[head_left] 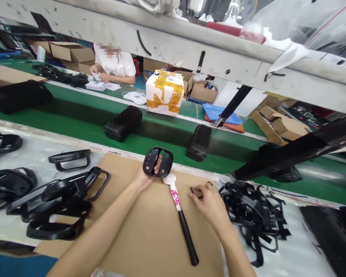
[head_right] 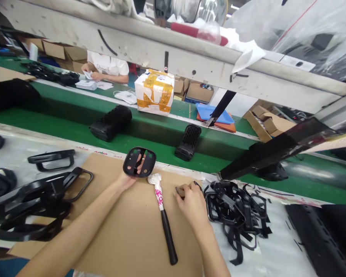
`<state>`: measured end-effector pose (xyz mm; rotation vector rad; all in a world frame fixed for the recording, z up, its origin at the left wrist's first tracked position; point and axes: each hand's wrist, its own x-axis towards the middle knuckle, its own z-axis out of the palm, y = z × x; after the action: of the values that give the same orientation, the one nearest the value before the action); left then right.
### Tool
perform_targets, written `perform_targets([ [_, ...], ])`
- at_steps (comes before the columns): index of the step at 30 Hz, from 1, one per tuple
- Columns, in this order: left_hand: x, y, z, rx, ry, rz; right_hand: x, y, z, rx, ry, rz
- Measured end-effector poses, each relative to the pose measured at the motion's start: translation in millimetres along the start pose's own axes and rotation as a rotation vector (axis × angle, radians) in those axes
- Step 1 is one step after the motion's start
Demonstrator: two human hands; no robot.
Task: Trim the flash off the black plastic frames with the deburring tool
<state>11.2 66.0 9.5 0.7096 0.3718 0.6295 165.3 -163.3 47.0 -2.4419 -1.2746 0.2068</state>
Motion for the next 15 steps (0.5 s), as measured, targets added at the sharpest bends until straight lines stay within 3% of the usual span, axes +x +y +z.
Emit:
perform_targets([
  [3,-3,-9,-11.4,0.006,-0.013,0.021,4,3,11,-0.002,-0.059,0.022],
  [7,-6,-15,-14.1,-0.016,0.005,-0.003,12,15,-5,0.416,-0.076,0.175],
  [12,-3,-16,-11.4,-0.070,0.174,-0.095,13,11,-41,1.011,0.072,0.369],
  [15,-4,-16,-7.4,-0.056,0.218,-0.122,10,-18,-34,1.171,0.212,0.291],
])
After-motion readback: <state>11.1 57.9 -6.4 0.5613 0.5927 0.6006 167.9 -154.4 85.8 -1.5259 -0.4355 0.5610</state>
